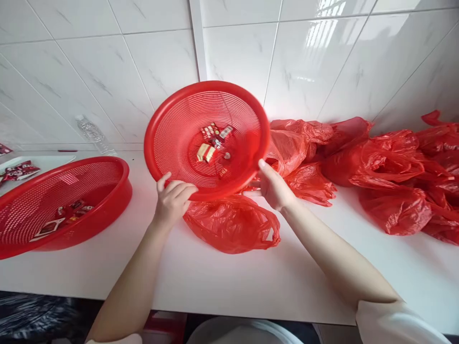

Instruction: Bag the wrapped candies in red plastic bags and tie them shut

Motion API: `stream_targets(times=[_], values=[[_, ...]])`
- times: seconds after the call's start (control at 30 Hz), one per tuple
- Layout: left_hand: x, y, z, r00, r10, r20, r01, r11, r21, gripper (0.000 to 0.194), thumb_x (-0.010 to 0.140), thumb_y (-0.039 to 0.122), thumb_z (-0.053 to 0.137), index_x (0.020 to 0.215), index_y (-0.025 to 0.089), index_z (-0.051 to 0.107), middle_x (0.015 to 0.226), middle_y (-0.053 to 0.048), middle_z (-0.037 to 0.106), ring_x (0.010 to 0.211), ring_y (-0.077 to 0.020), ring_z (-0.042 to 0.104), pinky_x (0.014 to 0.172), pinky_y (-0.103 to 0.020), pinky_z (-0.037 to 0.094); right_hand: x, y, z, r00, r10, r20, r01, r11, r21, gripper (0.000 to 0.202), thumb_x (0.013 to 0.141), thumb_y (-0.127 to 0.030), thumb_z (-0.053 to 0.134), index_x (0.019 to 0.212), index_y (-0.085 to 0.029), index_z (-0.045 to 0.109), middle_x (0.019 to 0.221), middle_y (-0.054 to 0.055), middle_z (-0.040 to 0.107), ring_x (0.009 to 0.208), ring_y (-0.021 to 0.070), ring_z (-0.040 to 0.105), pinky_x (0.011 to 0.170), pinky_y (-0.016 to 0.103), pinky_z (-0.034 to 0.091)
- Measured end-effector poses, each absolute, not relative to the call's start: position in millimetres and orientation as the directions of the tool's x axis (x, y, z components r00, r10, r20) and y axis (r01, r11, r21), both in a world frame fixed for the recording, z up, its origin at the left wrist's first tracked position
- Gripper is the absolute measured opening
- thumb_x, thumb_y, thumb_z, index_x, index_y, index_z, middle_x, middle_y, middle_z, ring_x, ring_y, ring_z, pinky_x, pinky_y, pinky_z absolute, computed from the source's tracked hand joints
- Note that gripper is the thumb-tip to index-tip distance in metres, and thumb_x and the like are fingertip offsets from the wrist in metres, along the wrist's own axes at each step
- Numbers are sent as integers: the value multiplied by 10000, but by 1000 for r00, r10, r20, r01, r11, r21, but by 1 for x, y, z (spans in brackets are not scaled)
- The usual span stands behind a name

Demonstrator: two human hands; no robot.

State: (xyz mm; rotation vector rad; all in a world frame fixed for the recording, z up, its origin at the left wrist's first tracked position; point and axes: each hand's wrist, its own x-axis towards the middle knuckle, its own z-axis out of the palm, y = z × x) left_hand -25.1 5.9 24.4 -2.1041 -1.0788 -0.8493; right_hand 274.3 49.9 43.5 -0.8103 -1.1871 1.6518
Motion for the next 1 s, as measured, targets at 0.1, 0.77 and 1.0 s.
stream_targets(times=[0.1,0.77,1.0], values=[[-13,2,23,518,463,719,813,-527,-247,384,761,-11,537,942,294,684,1037,41,758,946,-179,673,1151,-462,269,282,55,45,-272,960,-72,-322,-162,-933,289,820,-312,635,1090,-219,590,1061,58,721,774,198,717,605,334,641],[-22,12,14,-243,922,-301,71,326,943,300,641,268,722,935,208,704,883,-99,750,808,-293,709,606,-343,545,349,49,82,-159,986,52,-66,42,-997,295,730,-247,667,1014,-275,592,990,7,711,626,160,663,451,270,561],[-27,24,-5,-171,900,-400,-231,358,905,117,650,212,645,764,182,642,683,-38,692,650,-206,692,566,-289,544,345,47,78,-184,943,279,129,304,-944,304,854,-286,632,1154,-272,582,1102,35,695,822,198,682,591,305,601]])
